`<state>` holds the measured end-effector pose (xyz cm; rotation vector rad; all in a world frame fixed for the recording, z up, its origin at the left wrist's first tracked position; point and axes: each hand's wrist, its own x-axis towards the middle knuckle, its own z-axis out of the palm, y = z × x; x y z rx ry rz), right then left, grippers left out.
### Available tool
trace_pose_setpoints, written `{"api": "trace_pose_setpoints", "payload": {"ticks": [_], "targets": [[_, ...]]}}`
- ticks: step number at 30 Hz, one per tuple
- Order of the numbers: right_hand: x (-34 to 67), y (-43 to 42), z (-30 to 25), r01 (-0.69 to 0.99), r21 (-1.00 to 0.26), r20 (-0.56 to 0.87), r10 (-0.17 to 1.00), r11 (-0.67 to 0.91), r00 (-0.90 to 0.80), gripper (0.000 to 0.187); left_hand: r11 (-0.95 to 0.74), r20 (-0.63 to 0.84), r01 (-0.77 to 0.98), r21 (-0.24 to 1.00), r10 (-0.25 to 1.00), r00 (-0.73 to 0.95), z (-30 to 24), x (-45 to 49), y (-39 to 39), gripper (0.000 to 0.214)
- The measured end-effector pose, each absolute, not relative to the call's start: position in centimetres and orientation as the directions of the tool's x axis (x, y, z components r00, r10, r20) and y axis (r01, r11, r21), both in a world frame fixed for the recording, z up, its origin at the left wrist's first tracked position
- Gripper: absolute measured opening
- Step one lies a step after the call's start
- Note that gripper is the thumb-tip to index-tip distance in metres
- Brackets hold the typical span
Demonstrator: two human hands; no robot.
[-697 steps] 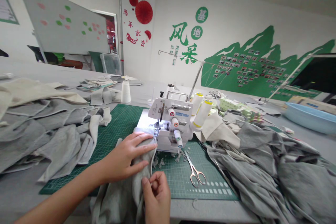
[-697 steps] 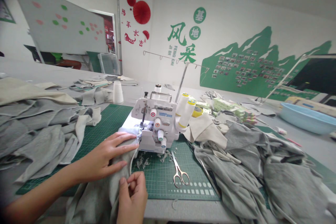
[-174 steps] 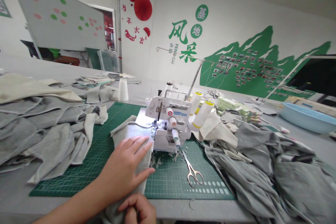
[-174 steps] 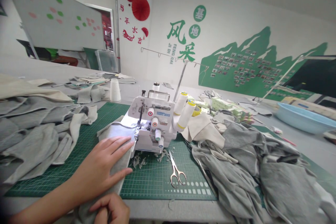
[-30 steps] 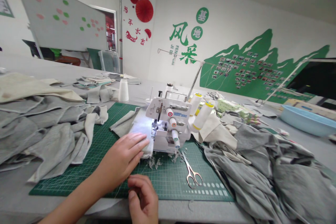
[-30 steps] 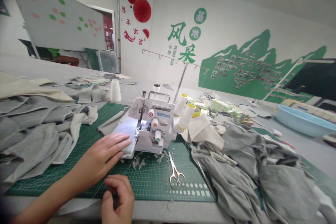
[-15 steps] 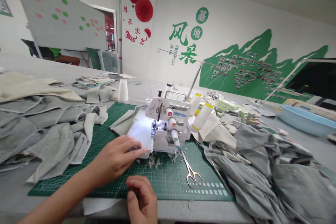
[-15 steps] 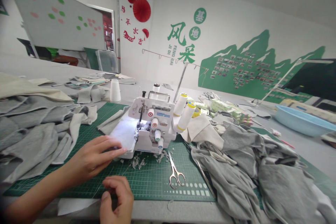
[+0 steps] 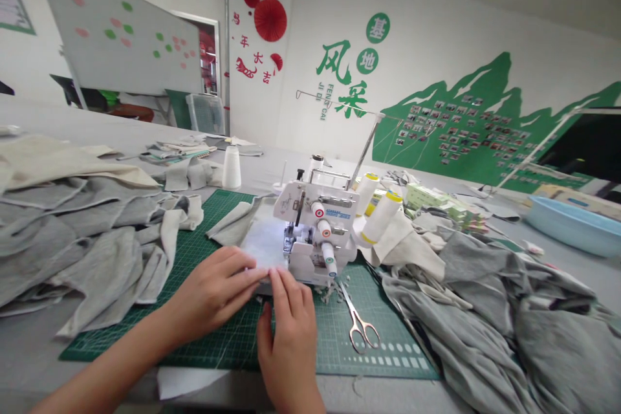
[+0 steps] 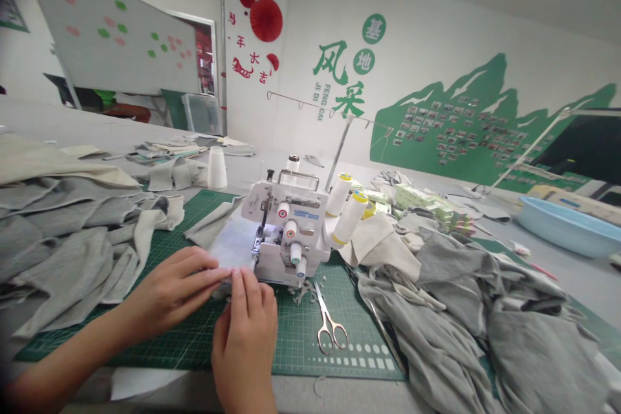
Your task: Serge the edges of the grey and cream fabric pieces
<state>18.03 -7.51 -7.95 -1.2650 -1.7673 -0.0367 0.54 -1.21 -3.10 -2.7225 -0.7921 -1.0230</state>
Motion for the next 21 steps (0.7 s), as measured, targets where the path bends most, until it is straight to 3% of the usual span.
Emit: {"api": "trace_pose_setpoints", "payload": {"ticks": [4, 7, 11, 14, 17, 19, 21], "targets": [[17.7, -7.6, -8.0, 0.768, -0.449, 0.691, 0.722, 0.457, -0.026, 0.063, -0.807, 0.647, 0.589, 0.046, 0.473, 0.598, -2.9, 0.0, -1.3, 0.027], [17.7, -7.4, -8.0, 0.765, -0.443, 0.692, 0.72, 0.467, -0.039, 0.061, -0.862, 0.597, 0.504, 0.049, 0.43, 0.677, -2.0, -0.4, -0.9, 0.02], [17.7, -7.1, -8.1, 0.755, -0.445, 0.702, 0.711, 0.482, -0.04, 0.062, -0.898, 0.435, 0.349, 0.267, 0.435, 0.788, -0.3, 0.1, 0.7, 0.018], [17.1, -7.6, -8.9, 0.731, -0.458, 0.745, 0.667, 0.506, 0.005, 0.059, -0.903, 0.414, 0.296, 0.311, 0.409, 0.813, 0.6, 1.0, 2.2, 0.025], [15.2, -8.6, -10.1, 0.613, -0.548, 0.754, 0.653, 0.569, 0.069, 0.049, -0.93, 0.375, 0.246, 0.274, 0.339, 0.863, 1.0, 1.4, 3.0, 0.028], [13.4, -9.0, -10.5, 0.487, -0.68, 0.642, 0.766, 0.548, 0.035, 0.048, -0.928, 0.355, 0.258, 0.269, 0.344, 0.869, 1.0, 1.4, 3.0, 0.029], [11.5, -8.8, -10.4, 0.41, -0.78, 0.508, 0.861, 0.473, -0.028, 0.059, -0.924, 0.357, 0.278, 0.264, 0.361, 0.862, 0.8, 1.3, 2.8, 0.03]]}}
